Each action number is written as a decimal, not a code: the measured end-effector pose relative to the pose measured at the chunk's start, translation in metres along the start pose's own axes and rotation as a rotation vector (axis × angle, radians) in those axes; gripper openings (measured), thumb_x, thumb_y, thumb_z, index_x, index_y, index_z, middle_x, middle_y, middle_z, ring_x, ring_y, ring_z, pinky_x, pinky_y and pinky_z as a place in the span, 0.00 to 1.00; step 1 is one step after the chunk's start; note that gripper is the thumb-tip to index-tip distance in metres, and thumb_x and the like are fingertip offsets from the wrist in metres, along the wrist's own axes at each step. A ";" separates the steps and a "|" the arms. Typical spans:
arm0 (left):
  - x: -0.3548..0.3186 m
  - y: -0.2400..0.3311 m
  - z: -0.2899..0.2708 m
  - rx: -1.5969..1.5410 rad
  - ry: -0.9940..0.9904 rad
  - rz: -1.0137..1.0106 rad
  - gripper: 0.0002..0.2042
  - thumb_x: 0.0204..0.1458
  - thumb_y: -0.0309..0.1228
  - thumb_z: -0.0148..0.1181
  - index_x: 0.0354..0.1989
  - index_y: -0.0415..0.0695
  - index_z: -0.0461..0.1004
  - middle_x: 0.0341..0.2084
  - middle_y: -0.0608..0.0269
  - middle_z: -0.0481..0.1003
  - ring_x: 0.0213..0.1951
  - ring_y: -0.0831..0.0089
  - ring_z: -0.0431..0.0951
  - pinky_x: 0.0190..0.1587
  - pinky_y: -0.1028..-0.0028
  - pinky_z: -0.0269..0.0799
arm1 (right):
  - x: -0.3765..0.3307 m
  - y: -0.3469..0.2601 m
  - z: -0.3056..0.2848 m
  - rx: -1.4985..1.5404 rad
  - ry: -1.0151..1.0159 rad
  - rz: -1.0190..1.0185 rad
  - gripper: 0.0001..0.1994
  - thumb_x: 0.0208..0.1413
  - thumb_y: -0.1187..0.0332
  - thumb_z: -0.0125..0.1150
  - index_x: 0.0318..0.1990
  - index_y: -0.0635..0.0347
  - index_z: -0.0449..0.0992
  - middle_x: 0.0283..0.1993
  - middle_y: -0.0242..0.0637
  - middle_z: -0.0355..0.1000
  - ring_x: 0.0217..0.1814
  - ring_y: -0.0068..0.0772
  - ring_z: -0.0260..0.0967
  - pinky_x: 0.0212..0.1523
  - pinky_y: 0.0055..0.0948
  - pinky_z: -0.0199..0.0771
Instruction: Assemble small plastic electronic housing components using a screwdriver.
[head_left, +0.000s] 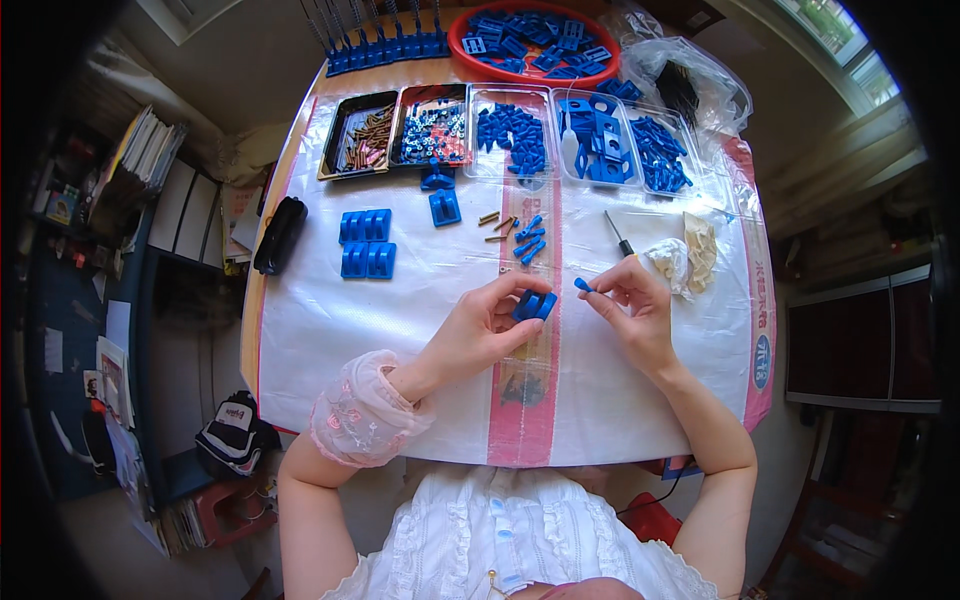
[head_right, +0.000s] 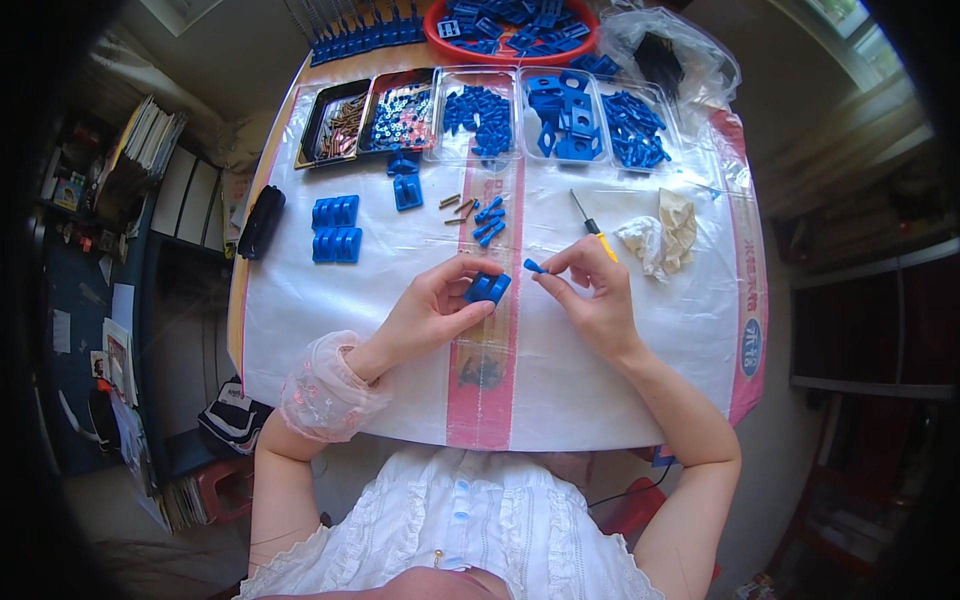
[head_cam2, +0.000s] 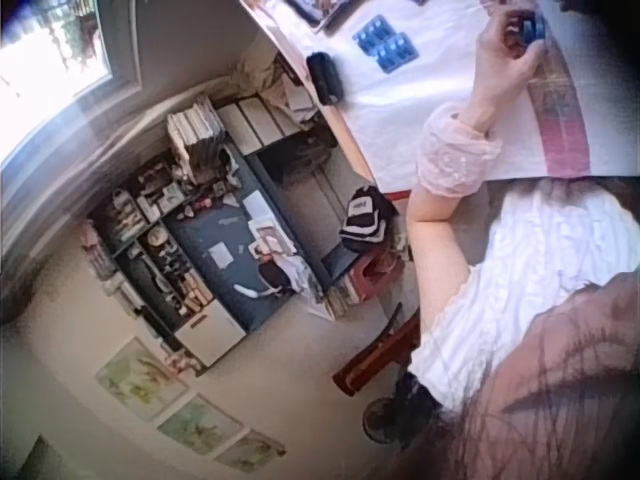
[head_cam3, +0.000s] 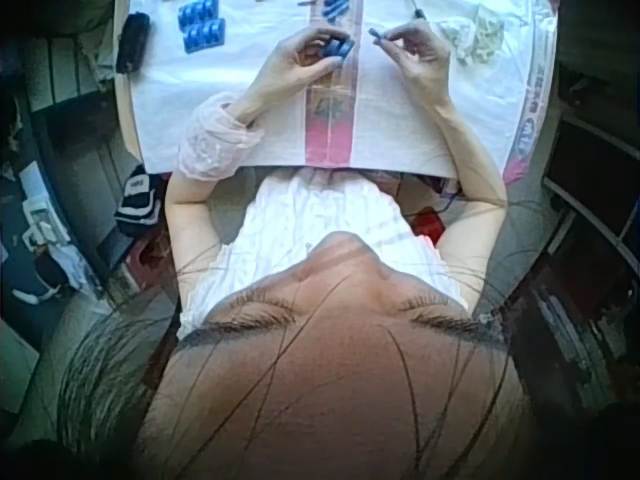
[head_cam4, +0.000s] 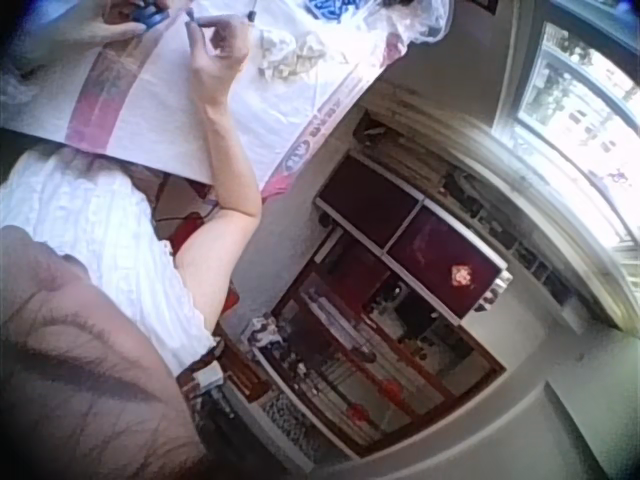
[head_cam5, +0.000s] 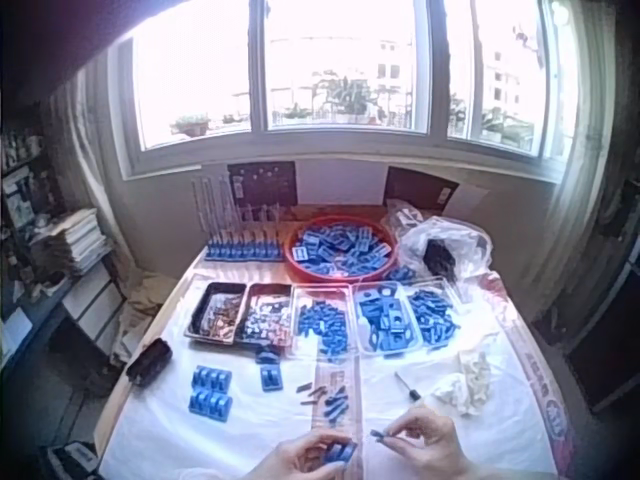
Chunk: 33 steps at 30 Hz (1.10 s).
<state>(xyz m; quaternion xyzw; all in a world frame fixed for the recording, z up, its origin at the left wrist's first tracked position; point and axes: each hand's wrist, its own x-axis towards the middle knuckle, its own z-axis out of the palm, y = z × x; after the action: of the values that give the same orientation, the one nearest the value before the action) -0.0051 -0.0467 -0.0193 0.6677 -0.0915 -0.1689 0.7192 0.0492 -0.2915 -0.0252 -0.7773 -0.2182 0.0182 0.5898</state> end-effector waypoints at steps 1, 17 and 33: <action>0.000 0.000 0.000 0.006 -0.002 0.007 0.21 0.58 0.20 0.61 0.60 0.39 0.68 0.51 0.62 0.73 0.50 0.77 0.77 0.53 0.75 0.76 | -0.001 -0.001 0.004 0.128 0.010 0.051 0.10 0.53 0.80 0.68 0.42 0.62 0.78 0.37 0.30 0.77 0.37 0.20 0.73 0.37 0.21 0.66; 0.001 -0.007 -0.005 -0.148 -0.038 -0.023 0.19 0.61 0.22 0.57 0.59 0.42 0.63 0.47 0.63 0.73 0.49 0.79 0.75 0.51 0.77 0.72 | -0.004 -0.012 -0.004 0.470 -0.131 0.192 0.14 0.64 0.75 0.56 0.56 0.64 0.70 0.35 0.38 0.76 0.29 0.22 0.74 0.30 0.20 0.71; 0.001 -0.001 -0.005 -0.161 -0.157 -0.101 0.21 0.62 0.23 0.58 0.64 0.38 0.68 0.52 0.62 0.76 0.53 0.76 0.77 0.56 0.75 0.73 | -0.009 -0.014 0.008 0.336 -0.005 0.146 0.09 0.57 0.79 0.67 0.43 0.63 0.75 0.40 0.38 0.80 0.38 0.20 0.76 0.33 0.19 0.73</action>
<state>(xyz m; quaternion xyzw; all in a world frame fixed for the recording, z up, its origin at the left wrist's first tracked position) -0.0021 -0.0423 -0.0213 0.5962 -0.1000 -0.2635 0.7518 0.0344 -0.2848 -0.0168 -0.6815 -0.1562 0.0992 0.7081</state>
